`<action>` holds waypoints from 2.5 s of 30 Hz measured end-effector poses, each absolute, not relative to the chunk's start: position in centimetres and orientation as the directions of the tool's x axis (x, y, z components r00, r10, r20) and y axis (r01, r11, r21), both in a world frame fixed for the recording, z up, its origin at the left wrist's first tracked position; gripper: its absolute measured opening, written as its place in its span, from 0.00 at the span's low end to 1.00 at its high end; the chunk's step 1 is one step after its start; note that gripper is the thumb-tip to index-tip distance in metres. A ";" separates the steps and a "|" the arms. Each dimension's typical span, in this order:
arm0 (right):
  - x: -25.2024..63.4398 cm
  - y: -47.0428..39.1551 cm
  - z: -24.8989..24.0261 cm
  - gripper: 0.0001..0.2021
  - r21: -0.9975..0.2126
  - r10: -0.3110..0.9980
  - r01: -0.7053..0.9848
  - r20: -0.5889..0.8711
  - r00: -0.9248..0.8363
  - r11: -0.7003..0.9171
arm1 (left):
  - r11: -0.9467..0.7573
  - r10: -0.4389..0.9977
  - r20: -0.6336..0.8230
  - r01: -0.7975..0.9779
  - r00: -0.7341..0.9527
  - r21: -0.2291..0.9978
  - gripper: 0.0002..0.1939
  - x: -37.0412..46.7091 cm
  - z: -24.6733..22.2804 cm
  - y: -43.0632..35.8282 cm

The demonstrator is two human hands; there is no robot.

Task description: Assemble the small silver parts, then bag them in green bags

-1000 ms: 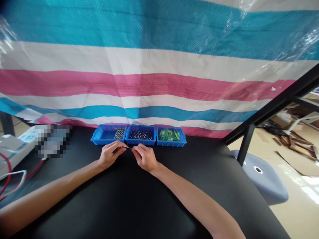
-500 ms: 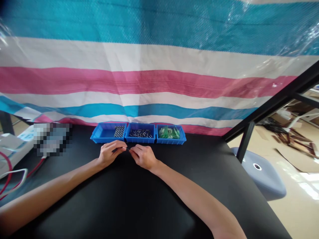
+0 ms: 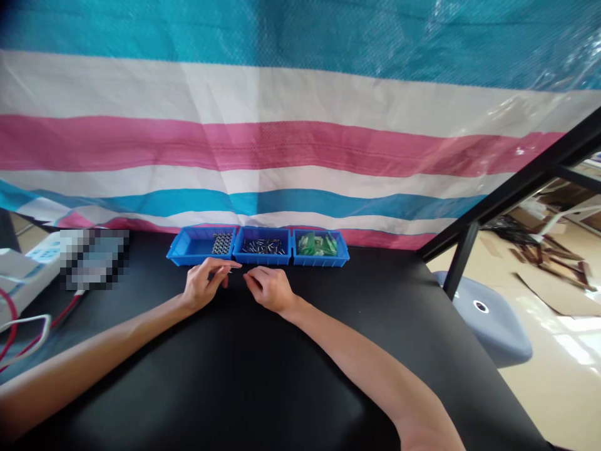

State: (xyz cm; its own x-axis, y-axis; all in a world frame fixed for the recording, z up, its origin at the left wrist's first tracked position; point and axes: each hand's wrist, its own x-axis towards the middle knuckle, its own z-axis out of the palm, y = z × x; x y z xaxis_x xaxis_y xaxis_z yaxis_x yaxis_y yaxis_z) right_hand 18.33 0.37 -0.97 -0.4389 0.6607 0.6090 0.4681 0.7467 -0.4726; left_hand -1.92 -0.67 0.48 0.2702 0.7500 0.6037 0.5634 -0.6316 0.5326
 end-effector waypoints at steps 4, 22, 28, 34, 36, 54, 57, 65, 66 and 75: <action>18.3 0.3 -0.9 0.11 -0.479 0.660 0.460 0.614 -0.434 0.748 | -0.690 0.679 0.675 0.565 0.290 0.452 0.09 -1.9 0.4 -0.3; 18.4 0.3 -0.9 0.10 -0.432 0.610 0.430 0.575 -0.546 0.793 | -0.804 0.534 0.759 0.501 0.372 0.320 0.10 -1.9 -0.4 0.5; 18.5 0.4 -0.7 0.11 -0.464 0.621 0.413 0.589 -0.518 0.784 | -0.773 0.577 0.731 0.533 0.364 0.344 0.08 -1.9 -0.2 0.3; 18.6 0.5 -0.8 0.10 -0.528 0.654 0.386 0.597 -0.466 0.757 | -0.758 0.564 0.766 0.561 0.309 0.332 0.05 -1.7 -0.2 0.2; 18.5 0.6 -1.0 0.09 -0.519 0.653 0.395 0.591 -0.474 0.758 | -0.772 0.549 0.775 0.545 0.313 0.327 0.05 -1.7 -0.3 0.2; 18.8 0.3 -0.4 0.09 -0.567 0.684 0.384 0.618 -0.386 0.729 | -0.703 0.649 0.724 0.547 0.233 0.454 0.07 -1.6 -0.7 0.0; 18.8 0.3 -0.5 0.09 -0.560 0.674 0.377 0.621 -0.400 0.738 | -0.699 0.649 0.725 0.555 0.229 0.451 0.06 -1.6 -0.7 0.0; 18.7 0.4 -0.4 0.10 -0.556 0.671 0.376 0.626 -0.398 0.742 | -0.697 0.645 0.730 0.565 0.224 0.442 0.06 -1.5 -0.4 -0.1; 18.7 0.4 -0.4 0.10 -0.557 0.672 0.377 0.626 -0.396 0.740 | -0.694 0.648 0.728 0.567 0.224 0.444 0.06 -1.5 -0.4 -0.1; 18.7 0.4 -0.7 0.09 -0.563 0.673 0.368 0.618 -0.407 0.740 | -0.692 0.650 0.726 0.567 0.223 0.446 0.06 -1.5 -0.4 -0.1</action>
State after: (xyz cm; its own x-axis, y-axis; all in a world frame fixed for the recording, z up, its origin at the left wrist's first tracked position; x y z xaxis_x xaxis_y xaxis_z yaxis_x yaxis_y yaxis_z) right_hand 18.73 0.41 -0.68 -0.4072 0.6725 0.6180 0.3684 0.7401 -0.5626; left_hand -1.51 -0.09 -0.41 0.2234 0.6503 0.7260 0.5674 -0.6925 0.4457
